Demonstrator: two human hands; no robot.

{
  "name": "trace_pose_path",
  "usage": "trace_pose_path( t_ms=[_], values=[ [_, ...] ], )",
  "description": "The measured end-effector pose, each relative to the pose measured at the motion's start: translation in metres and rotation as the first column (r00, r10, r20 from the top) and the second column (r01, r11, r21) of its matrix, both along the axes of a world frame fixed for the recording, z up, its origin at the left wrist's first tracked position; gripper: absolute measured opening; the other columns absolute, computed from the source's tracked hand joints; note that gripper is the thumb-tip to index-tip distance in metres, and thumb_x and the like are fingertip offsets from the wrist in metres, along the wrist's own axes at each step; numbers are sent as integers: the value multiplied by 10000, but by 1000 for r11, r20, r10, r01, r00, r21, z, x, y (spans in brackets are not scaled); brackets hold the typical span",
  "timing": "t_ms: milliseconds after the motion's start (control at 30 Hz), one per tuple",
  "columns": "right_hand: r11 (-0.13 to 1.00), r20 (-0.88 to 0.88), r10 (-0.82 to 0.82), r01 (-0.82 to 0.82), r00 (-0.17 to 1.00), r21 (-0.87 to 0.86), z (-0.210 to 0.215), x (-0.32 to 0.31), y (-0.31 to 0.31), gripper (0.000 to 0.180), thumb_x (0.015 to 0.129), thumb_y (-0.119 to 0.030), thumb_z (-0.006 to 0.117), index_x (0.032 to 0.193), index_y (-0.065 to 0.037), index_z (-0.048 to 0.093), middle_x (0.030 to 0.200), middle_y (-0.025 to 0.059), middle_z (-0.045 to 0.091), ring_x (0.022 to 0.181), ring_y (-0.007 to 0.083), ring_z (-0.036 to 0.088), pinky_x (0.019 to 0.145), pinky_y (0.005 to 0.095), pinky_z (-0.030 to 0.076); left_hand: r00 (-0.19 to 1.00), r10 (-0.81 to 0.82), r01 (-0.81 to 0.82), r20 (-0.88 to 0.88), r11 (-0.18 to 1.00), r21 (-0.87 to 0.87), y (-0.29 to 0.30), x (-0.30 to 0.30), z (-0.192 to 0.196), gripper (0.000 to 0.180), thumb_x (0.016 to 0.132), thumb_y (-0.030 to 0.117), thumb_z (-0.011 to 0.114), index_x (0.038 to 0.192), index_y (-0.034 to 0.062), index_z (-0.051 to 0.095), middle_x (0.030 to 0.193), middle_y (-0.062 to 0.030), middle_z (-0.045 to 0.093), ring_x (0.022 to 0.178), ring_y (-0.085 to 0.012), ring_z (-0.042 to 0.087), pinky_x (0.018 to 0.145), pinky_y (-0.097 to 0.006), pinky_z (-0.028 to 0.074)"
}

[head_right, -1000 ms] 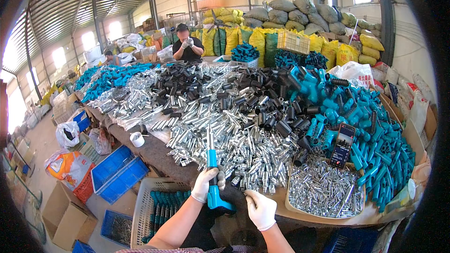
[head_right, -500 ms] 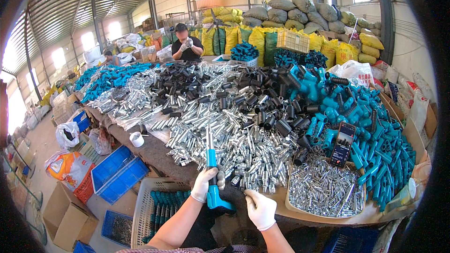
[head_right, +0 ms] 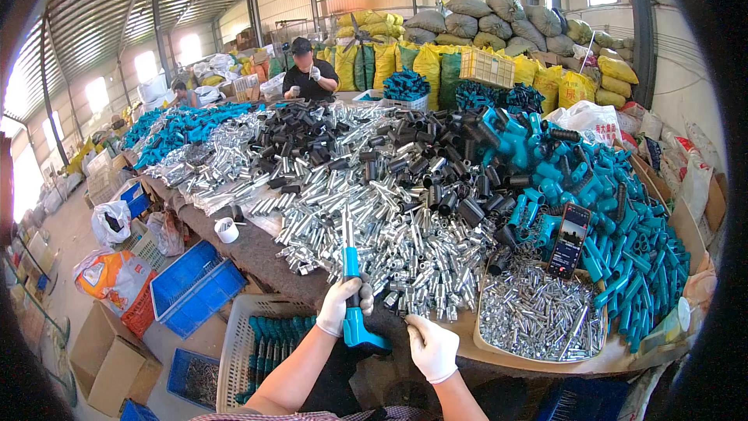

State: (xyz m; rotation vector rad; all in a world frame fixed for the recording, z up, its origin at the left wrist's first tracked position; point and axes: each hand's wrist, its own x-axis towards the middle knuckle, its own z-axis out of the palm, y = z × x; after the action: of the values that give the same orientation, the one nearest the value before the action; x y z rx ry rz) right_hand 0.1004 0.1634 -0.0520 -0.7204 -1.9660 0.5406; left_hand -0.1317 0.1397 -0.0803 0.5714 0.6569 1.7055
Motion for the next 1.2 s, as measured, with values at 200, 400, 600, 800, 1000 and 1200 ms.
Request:
trace_pose_path(
  t_ms=[200, 400, 600, 800, 1000, 1200],
  values=[
    [1000, -8, -4, 4, 1000, 14, -3, -1, 2, 132, 852, -23, 679, 974, -28, 730, 861, 164, 728, 760, 304, 727, 688, 337, 561, 1000, 9, -9, -10, 1000, -1, -1, 2, 4, 306, 930, 241, 695, 1137, 54, 569, 830, -77, 610, 682, -204, 581, 588, -362, 482],
    [999, -2, -12, 12, 1000, 30, -5, -1, 3, 133, 849, -42, 690, 974, -52, 734, 858, 142, 731, 747, 291, 724, 678, 334, 563, 1000, 14, -14, -10, 1000, 5, -1, 2, 3, 293, 931, 235, 688, 1132, 57, 570, 822, -77, 605, 674, -205, 574, 584, -361, 478],
    [999, -1, -16, 16, 1000, 35, -4, -1, 2, 133, 849, -46, 691, 974, -52, 735, 861, 139, 732, 751, 292, 724, 678, 338, 563, 1000, 6, -6, -3, 1000, 11, -1, 2, 3, 289, 930, 236, 685, 1131, 63, 570, 826, -78, 603, 669, -205, 568, 587, -361, 476],
    [1000, 8, -9, 9, 1000, 21, -2, -1, 1, 137, 850, -26, 677, 976, -29, 731, 863, 164, 728, 762, 305, 726, 688, 340, 561, 1000, 13, -13, -4, 1000, 13, -1, 2, 4, 292, 934, 233, 680, 1141, 63, 562, 831, -79, 603, 672, -205, 568, 588, -360, 477],
    [1000, 4, -6, 6, 1000, 10, -1, -1, 0, 136, 852, -1, 665, 974, -6, 726, 860, 190, 723, 767, 315, 729, 695, 339, 559, 1000, 16, -16, -5, 1000, 6, -1, 2, 3, 291, 940, 232, 674, 1148, 62, 563, 832, -77, 605, 676, -203, 575, 591, -363, 483],
    [999, -4, -9, 9, 1000, 39, -3, -1, 2, 133, 850, 0, 671, 972, -3, 726, 858, 187, 725, 765, 316, 729, 689, 338, 558, 1000, 17, -17, 2, 1000, 17, -2, 2, 4, 335, 937, 248, 693, 1163, 50, 544, 821, -73, 605, 663, -185, 591, 587, -345, 514]
  ],
)
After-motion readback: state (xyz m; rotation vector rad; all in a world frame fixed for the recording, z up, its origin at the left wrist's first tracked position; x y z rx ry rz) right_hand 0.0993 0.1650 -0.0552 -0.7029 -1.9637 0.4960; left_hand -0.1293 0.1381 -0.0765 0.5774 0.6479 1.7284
